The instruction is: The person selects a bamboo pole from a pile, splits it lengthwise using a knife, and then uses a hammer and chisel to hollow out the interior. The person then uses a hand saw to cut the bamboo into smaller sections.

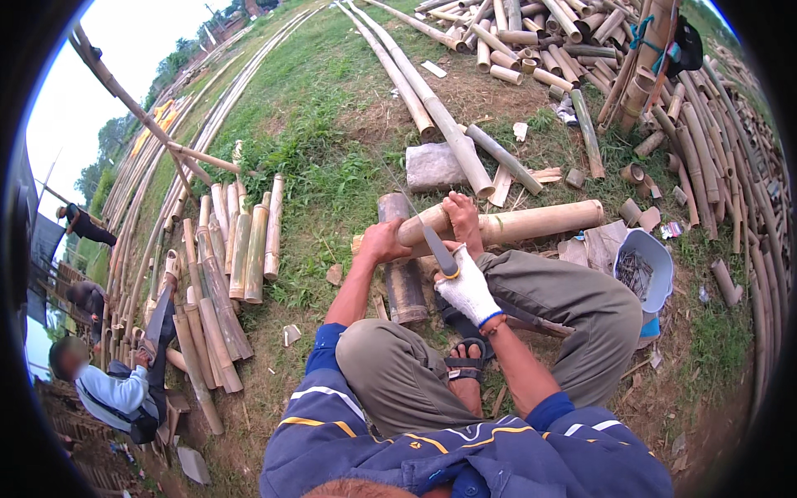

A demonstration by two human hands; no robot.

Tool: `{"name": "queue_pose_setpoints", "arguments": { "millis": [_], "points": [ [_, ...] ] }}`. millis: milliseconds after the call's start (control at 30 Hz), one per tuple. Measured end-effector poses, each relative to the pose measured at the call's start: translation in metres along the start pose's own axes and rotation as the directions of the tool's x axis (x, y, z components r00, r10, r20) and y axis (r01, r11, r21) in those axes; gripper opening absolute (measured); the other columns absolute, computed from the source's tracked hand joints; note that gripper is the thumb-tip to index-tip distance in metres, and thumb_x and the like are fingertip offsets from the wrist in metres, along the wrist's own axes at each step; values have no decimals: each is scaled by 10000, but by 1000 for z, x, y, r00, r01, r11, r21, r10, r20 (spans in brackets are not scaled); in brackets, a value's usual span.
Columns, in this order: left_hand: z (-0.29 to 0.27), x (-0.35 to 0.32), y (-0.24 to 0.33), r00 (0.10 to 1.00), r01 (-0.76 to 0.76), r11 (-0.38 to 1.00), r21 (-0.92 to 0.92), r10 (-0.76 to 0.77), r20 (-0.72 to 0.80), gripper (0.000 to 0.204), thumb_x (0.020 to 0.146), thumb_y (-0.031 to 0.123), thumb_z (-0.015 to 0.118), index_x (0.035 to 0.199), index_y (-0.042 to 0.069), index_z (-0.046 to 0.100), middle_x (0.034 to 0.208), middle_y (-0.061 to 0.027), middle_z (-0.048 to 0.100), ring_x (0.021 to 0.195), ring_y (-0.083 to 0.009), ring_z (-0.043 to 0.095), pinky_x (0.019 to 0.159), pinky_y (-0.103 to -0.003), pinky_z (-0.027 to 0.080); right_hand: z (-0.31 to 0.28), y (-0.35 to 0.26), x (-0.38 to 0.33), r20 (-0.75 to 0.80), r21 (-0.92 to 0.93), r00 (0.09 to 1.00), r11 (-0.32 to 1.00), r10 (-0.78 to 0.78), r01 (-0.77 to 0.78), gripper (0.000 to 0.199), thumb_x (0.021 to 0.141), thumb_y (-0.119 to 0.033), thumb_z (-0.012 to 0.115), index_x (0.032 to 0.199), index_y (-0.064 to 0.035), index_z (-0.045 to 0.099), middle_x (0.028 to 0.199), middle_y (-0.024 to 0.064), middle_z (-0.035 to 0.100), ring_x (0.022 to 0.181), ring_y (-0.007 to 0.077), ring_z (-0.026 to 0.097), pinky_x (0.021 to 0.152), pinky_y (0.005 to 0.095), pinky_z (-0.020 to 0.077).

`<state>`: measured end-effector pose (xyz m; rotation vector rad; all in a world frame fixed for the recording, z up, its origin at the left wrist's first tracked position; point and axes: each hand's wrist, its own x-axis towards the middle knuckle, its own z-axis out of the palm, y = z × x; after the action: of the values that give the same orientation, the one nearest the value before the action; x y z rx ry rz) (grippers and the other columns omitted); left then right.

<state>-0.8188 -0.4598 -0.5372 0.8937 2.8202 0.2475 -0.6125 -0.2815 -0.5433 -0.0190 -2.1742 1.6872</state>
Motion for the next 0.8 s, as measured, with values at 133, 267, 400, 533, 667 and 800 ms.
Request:
{"name": "queue_pose_setpoints", "arguments": {
  "millis": [133,267,400,533,667,800],
  "points": [
    [9,-7,-25,1000,-1,1000,10,1,-27,770,693,437,871,1359,113,659,1149,-236,772,1068,-409,750,970,-493,596,-73,-88,-154,112,-54,975,981,192,-187,632,857,87,563,1475,2,462,1324,136,590,1218,203,596,1101,325,456],
    [4,-7,-13,1000,18,1000,25,-18,-9,775,706,433,872,1374,111,647,1166,-224,773,1075,-403,750,983,-488,592,-76,-96,-140,93,40,982,985,166,-171,641,869,75,553,1497,-6,453,1350,150,592,1262,200,585,1129,336,438],
    [0,2,6,1000,4,1000,1,-4,-21,784,673,458,858,1359,127,674,1154,-224,775,1067,-402,751,976,-485,593,-1,-9,11,-15,-70,999,997,43,-44,535,876,-9,705,1384,-52,541,1120,115,653,984,209,662,914,348,545],
    [-4,11,-7,1000,-25,1000,2,25,-20,803,651,460,843,1377,154,685,1138,-219,781,1054,-402,753,966,-485,595,5,4,26,16,8,985,985,172,-172,551,872,-44,711,1394,-76,538,1188,141,665,1036,228,682,945,370,549],
    [10,3,-14,999,-22,1000,-14,22,-24,766,673,438,869,1340,107,690,1118,-234,778,1038,-403,755,950,-492,598,-52,-59,-120,61,-26,988,989,144,-143,624,864,51,585,1476,-6,481,1313,129,592,1174,184,598,1060,308,471],
    [1,-6,-9,999,38,999,25,-38,-7,754,717,439,879,1363,112,669,1165,-230,768,1068,-400,751,972,-486,595,-74,-95,-150,73,-64,980,981,185,-181,613,881,49,555,1487,1,476,1360,132,583,1246,185,581,1113,315,434]
  ]
}}
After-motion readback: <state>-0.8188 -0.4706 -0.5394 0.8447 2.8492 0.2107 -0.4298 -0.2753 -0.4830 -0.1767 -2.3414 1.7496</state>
